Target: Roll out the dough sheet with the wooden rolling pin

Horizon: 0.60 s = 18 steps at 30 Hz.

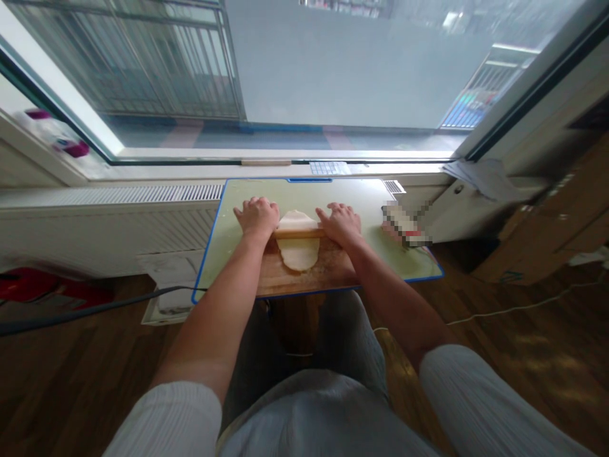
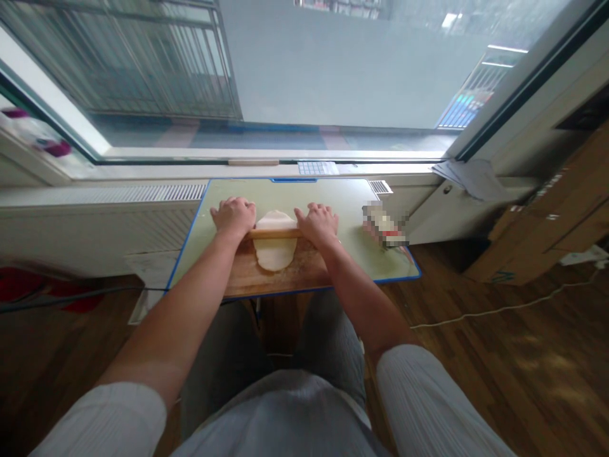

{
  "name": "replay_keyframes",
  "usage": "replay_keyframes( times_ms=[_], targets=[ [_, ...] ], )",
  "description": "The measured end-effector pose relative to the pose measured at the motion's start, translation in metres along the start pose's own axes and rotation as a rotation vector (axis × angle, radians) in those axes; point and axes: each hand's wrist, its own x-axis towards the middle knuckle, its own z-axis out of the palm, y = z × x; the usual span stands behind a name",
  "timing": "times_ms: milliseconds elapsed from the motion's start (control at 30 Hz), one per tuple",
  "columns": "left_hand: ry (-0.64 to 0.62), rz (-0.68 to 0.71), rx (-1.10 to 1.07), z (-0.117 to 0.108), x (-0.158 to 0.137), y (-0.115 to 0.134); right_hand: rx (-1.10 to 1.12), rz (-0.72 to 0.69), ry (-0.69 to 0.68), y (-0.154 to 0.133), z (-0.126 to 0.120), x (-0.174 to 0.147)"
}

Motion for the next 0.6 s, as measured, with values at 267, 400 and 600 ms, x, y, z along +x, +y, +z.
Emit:
replay_keyframes(
  times_ms=[267,400,600],
  targets=[
    [-0.104,0.243,-0.019,-0.006,-0.009,-0.004,-0.069,0.027,-0.018,-0.001,0.0,-0.004],
    [-0.127,0.276,0.035,-0.011,-0.024,-0.007,-0.084,0.02,-0.019,0.002,0.0,-0.018],
    [-0.113,0.278,0.066,-0.019,-0.056,-0.012,-0.121,-0.054,0.002,0.008,-0.004,-0.049]
  ],
)
